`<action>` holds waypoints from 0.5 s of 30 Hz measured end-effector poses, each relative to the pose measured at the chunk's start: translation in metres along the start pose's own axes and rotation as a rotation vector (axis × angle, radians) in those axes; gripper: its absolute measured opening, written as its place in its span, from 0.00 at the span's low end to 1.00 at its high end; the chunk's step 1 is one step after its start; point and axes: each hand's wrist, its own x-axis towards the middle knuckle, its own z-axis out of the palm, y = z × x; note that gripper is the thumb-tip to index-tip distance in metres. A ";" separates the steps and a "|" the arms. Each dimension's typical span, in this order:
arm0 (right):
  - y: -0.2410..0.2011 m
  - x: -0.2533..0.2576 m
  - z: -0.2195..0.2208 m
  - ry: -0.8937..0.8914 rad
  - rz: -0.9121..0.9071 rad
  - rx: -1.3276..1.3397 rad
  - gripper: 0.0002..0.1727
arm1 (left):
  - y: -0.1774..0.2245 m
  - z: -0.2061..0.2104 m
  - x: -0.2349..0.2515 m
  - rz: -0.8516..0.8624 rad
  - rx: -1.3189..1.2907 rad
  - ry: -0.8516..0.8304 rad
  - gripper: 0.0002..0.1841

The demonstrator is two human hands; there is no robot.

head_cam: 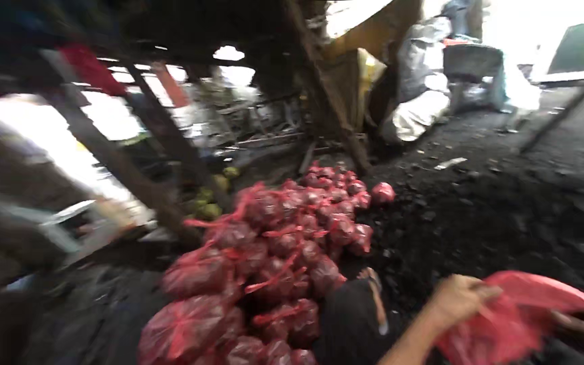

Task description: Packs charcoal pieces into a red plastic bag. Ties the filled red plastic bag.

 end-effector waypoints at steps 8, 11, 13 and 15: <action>0.025 0.003 0.010 0.138 0.111 -0.027 0.15 | -0.026 0.012 0.010 -0.058 0.226 0.161 0.22; 0.041 0.009 0.008 0.167 0.184 0.042 0.14 | -0.024 0.022 0.007 0.049 0.302 0.288 0.22; 0.050 0.010 0.013 0.141 0.140 0.188 0.12 | -0.018 0.031 0.001 0.028 0.260 0.202 0.20; 0.057 0.008 0.025 0.105 0.110 0.333 0.12 | -0.018 0.041 -0.001 -0.060 0.229 0.041 0.22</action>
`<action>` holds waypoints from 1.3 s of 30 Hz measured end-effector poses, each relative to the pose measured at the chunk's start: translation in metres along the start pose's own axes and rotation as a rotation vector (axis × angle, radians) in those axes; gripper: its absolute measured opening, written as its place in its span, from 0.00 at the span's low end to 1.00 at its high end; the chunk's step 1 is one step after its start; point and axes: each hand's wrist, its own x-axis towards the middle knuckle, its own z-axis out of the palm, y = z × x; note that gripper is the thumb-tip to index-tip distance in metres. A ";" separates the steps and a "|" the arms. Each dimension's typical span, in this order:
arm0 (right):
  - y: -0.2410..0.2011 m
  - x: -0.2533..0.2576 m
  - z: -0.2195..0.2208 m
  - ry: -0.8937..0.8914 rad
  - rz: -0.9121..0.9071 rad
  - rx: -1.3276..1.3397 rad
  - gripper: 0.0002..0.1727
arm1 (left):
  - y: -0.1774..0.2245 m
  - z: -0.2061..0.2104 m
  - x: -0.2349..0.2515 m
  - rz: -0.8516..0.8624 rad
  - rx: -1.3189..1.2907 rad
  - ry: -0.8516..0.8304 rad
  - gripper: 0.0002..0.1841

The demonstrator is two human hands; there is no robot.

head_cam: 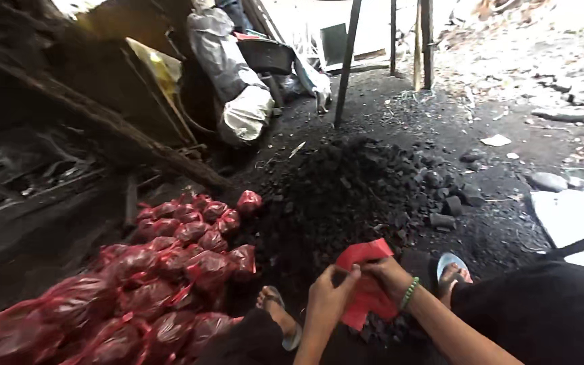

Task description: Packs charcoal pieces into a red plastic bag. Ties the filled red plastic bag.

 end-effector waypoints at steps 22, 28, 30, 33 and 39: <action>0.025 0.035 -0.016 -0.387 -0.074 -0.843 0.53 | -0.030 -0.059 0.009 0.018 -0.724 0.103 0.09; -0.009 0.049 0.022 -0.439 -0.337 -0.933 0.11 | -0.011 -0.080 0.029 0.096 0.348 -0.373 0.09; -0.019 0.076 0.009 -0.340 -0.371 -0.833 0.08 | -0.020 -0.108 0.038 -0.072 0.788 -0.204 0.11; -0.034 0.113 0.008 -0.291 -0.287 -0.449 0.06 | -0.038 -0.142 0.048 -0.134 0.880 0.082 0.10; 0.019 0.222 0.042 -0.298 -0.150 -0.901 0.30 | -0.070 -0.192 0.064 -0.170 0.358 0.392 0.24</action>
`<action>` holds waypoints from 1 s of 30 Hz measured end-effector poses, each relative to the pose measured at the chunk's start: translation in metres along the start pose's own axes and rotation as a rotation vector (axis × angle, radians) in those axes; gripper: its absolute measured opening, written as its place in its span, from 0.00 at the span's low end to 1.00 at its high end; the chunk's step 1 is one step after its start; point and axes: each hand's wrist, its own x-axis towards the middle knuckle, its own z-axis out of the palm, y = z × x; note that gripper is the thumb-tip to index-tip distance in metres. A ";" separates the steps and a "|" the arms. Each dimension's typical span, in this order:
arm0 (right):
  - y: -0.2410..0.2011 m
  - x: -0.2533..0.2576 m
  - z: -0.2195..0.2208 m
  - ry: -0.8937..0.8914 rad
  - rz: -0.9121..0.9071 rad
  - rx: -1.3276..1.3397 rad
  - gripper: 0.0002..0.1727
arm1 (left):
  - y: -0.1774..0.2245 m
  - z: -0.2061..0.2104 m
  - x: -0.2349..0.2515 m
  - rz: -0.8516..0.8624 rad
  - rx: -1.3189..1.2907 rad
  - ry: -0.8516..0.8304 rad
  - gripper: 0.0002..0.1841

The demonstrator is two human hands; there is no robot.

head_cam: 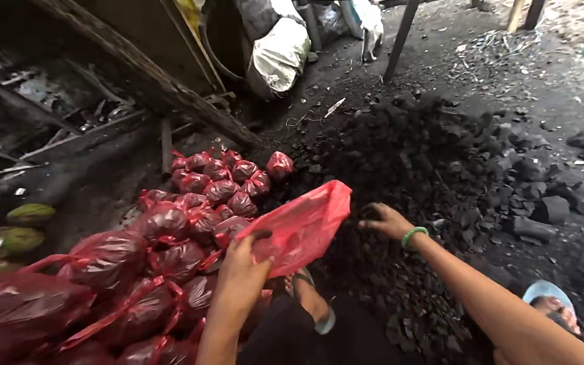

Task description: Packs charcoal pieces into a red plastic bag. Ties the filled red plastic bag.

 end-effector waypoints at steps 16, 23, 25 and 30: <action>0.123 -0.014 0.098 -0.282 -0.083 -0.789 0.29 | 0.003 -0.016 -0.007 -0.076 0.098 0.044 0.32; 0.058 -0.032 0.088 -0.634 0.307 -0.740 0.28 | 0.004 -0.012 -0.009 -0.087 0.084 0.043 0.31; 0.033 -0.010 0.099 -0.543 0.155 -0.705 0.23 | 0.006 -0.013 -0.010 -0.087 0.087 0.043 0.32; 0.046 0.045 0.160 -0.512 -0.103 -0.703 0.39 | 0.011 -0.015 -0.011 -0.084 0.105 0.017 0.32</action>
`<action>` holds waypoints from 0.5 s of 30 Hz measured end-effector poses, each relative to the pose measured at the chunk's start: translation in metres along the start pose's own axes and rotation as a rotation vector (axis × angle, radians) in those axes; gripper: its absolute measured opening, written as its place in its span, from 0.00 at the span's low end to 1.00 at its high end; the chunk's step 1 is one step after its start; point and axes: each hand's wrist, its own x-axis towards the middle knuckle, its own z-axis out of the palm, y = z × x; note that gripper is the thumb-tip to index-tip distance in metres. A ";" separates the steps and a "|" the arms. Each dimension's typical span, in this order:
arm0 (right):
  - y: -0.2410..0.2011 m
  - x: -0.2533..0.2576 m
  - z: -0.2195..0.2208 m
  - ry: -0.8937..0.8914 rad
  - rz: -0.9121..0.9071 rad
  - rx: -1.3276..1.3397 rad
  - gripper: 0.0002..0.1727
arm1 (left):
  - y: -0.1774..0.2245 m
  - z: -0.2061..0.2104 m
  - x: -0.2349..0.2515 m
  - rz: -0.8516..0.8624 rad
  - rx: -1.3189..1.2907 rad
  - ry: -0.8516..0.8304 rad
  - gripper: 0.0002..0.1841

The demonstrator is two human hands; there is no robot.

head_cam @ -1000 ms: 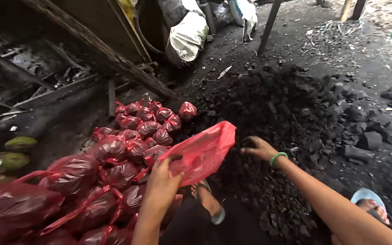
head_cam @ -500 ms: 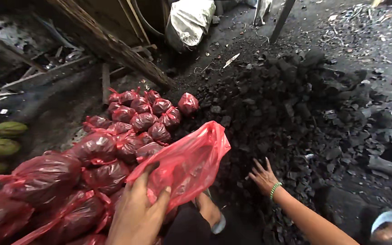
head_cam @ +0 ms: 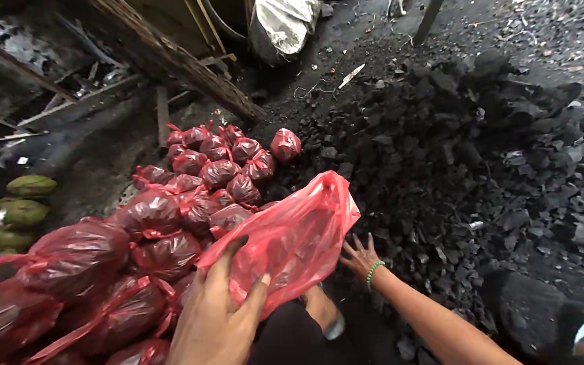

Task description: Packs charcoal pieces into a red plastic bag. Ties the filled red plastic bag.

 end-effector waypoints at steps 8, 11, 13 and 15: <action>0.037 -0.061 0.035 -0.074 0.133 -0.011 0.29 | -0.001 0.011 0.005 0.072 0.033 0.013 0.31; 0.047 -0.092 0.038 -0.064 0.171 0.060 0.28 | 0.011 0.018 0.007 0.078 0.056 0.005 0.29; 0.061 -0.107 0.041 -0.060 0.193 0.090 0.25 | 0.022 0.024 0.009 0.074 0.064 -0.022 0.28; 0.079 -0.117 0.043 -0.042 0.244 0.157 0.25 | 0.032 0.033 0.012 0.074 0.092 -0.047 0.27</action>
